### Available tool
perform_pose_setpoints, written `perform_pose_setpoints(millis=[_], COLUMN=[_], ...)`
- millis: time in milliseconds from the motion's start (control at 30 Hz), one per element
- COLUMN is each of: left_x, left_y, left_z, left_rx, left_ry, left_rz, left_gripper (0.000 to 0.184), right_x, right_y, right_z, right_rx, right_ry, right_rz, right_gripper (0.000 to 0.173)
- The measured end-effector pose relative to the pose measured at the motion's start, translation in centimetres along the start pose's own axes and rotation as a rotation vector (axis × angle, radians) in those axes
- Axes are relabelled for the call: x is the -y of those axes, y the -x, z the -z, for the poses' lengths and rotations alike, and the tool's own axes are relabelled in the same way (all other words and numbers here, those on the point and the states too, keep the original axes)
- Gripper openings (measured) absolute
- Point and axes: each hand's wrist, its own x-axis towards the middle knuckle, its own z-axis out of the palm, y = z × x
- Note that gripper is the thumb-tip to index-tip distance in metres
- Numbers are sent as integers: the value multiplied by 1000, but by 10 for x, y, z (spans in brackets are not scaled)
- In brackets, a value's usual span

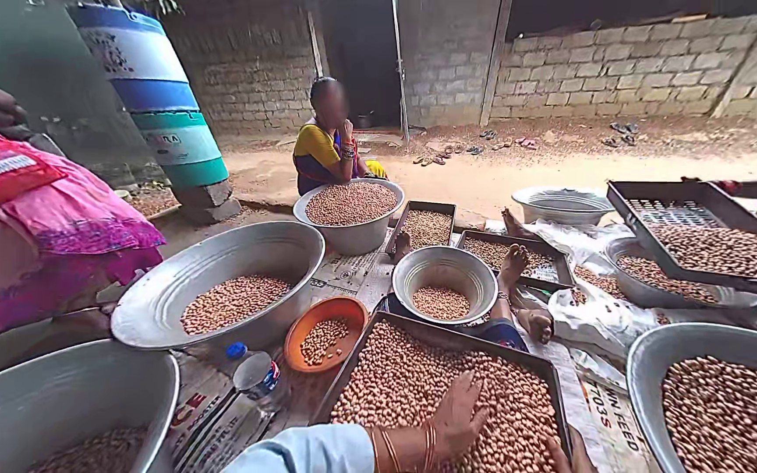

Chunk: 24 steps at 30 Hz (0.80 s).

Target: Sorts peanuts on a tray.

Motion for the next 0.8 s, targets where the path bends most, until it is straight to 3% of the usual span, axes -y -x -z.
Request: perform_pose_setpoints(millis=[100, 233, 400, 500, 567, 667, 800], left_x=[-4, 47, 111, 119, 104, 58, -8], left_y=[38, 84, 74, 36, 9, -15, 11], left_z=[4, 52, 121, 114, 85, 35, -3], left_rx=[208, 300, 92, -117, -234, -261, -26], left_ry=[-190, -470, -713, -503, -305, -76, 31], left_rz=[-159, -36, 228, 348, 355, 234, 46], left_gripper=[65, 76, 77, 74, 63, 54, 63], right_x=[-3, -1, -1, 0, 1, -1, -3], right_y=[1, 3, -3, -4, -3, 0, 3], right_z=[0, -4, -7, -8, -7, -4, -4], right_rx=[2, -15, -38, -63, -73, -81, -83], right_ry=[44, 53, 52, 63, 80, 94, 95], right_rz=[33, 44, 48, 52, 31, 19, 16], right_gripper=[60, 58, 56, 56, 56, 55, 56])
